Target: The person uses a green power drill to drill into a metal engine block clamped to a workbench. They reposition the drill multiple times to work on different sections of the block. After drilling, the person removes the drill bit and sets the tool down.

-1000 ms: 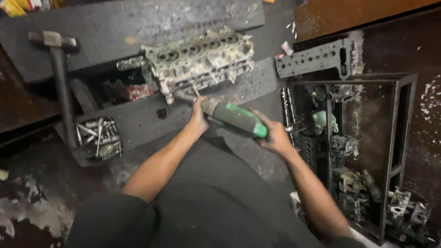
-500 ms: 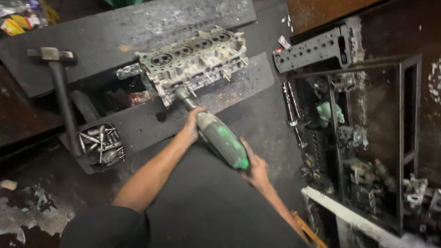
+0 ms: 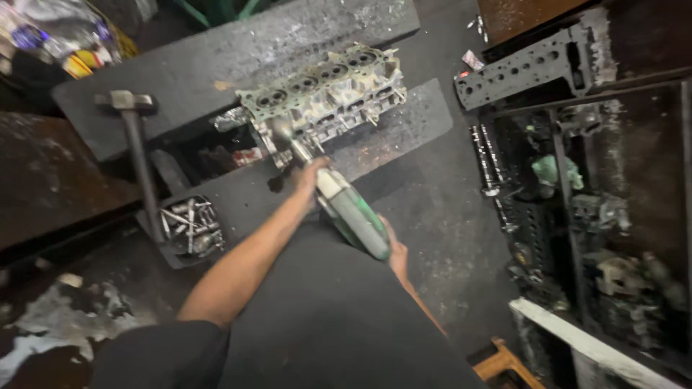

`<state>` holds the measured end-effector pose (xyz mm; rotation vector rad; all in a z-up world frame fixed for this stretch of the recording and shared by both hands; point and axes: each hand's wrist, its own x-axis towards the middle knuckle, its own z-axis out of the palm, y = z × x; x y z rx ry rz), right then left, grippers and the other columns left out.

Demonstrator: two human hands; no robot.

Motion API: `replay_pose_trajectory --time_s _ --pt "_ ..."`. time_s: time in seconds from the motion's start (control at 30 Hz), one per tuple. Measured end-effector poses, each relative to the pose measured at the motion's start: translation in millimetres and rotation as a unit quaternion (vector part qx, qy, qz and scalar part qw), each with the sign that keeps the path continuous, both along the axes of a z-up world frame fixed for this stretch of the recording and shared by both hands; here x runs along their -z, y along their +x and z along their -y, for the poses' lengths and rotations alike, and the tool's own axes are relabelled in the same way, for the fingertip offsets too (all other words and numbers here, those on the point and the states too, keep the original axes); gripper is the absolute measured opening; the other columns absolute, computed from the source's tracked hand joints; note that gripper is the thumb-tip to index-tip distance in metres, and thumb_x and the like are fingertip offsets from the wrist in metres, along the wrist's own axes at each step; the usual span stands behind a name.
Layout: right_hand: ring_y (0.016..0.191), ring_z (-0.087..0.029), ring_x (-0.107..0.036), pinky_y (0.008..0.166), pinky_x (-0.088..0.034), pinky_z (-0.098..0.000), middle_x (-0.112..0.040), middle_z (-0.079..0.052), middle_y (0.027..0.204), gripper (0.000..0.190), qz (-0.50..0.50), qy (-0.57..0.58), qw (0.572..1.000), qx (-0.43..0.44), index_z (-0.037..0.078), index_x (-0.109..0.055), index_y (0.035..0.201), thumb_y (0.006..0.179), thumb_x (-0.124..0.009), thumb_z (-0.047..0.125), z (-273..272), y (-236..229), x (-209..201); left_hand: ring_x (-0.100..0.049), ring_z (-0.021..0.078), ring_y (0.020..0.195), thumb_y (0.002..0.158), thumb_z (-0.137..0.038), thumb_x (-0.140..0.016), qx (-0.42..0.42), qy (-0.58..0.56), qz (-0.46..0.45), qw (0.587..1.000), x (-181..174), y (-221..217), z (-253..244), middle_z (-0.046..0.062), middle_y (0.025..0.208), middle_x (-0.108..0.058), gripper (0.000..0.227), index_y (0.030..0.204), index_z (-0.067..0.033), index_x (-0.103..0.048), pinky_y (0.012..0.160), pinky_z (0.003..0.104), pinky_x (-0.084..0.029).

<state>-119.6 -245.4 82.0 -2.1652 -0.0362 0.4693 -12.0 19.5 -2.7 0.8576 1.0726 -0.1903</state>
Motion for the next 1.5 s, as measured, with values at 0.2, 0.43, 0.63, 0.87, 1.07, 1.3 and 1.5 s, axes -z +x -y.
replay_pose_trajectory --time_s 0.2,0.43,0.63,0.87,1.07,1.3,1.5 --pt "0.123 -0.016 -0.064 0.105 -0.050 -0.0297 -0.063 -0.007 0.144 0.068 0.021 0.006 0.999 -0.025 0.014 -0.046 0.153 0.090 -0.069 0.004 26.0 -5.8 3.8 -0.071 0.0269 0.070 0.072 -0.018 -0.077 -0.049 -0.063 0.004 0.997 -1.8 -17.1 20.7 0.015 0.087 -0.068 0.047 0.109 0.0051 -0.058 0.062 0.042 -0.062" --pt "0.120 -0.015 -0.066 0.105 -0.051 -0.0304 -0.064 -0.007 0.145 0.060 -0.039 0.046 0.997 0.044 0.017 -0.054 0.150 0.094 -0.061 -0.002 13.6 -21.2 26.0 -0.071 0.0249 0.068 0.074 -0.018 -0.073 -0.029 -0.029 -0.009 0.999 -6.6 -24.9 9.0 0.014 0.081 -0.070 0.031 0.095 0.0018 -0.064 0.060 0.039 -0.060" --pt "0.121 -0.019 -0.067 0.099 -0.051 -0.0303 -0.061 -0.010 0.147 0.069 -0.003 0.002 0.998 -0.059 0.016 -0.045 0.154 0.089 -0.060 -0.002 1.1 -7.3 -2.6 -0.070 0.0251 0.068 0.075 -0.019 -0.075 -0.033 -0.011 0.008 0.999 -21.8 -28.2 -11.4 0.014 0.081 -0.070 0.028 0.091 0.0023 -0.066 0.062 0.039 -0.061" --pt "0.115 -0.023 -0.074 0.099 -0.055 -0.0311 -0.070 -0.007 0.138 0.073 -0.085 -0.064 0.994 0.007 0.023 -0.047 0.152 0.083 -0.066 0.008 6.3 -2.9 -9.0 -0.072 0.0258 0.070 0.076 -0.018 -0.071 -0.013 -0.086 -0.014 0.996 -16.8 -21.1 5.1 0.014 0.083 -0.071 0.026 0.094 -0.0003 -0.065 0.065 0.042 -0.062" --pt "0.133 -0.023 -0.067 0.113 -0.048 -0.0322 -0.068 -0.011 0.150 0.066 0.040 0.002 0.997 0.068 0.019 -0.051 0.160 0.096 -0.066 0.022 13.2 -13.4 1.4 -0.072 0.0243 0.067 0.076 -0.015 -0.075 0.046 -0.055 0.035 0.997 16.2 22.9 40.6 0.014 0.083 -0.073 0.028 0.094 0.0033 -0.067 0.064 0.039 -0.061" --pt "0.116 -0.019 -0.071 0.097 -0.054 -0.0323 -0.076 -0.012 0.123 0.077 0.065 -0.014 0.988 0.140 0.017 -0.049 0.150 0.080 -0.080 0.028 9.2 4.3 -12.5 -0.071 0.0242 0.066 0.073 -0.015 -0.076 0.096 -0.044 0.077 0.991 31.5 70.5 83.5 0.013 0.082 -0.070 0.031 0.095 0.0033 -0.065 0.060 0.039 -0.059" --pt "0.121 -0.021 -0.068 0.102 -0.050 -0.0329 -0.073 -0.014 0.128 0.078 0.035 0.008 0.992 0.124 0.016 -0.049 0.149 0.079 -0.082 0.023 9.3 10.5 -14.6 -0.072 0.0264 0.068 0.073 -0.015 -0.076 0.058 -0.052 0.037 0.996 32.8 60.2 71.1 0.014 0.083 -0.070 0.034 0.098 0.0050 -0.065 0.062 0.041 -0.060"
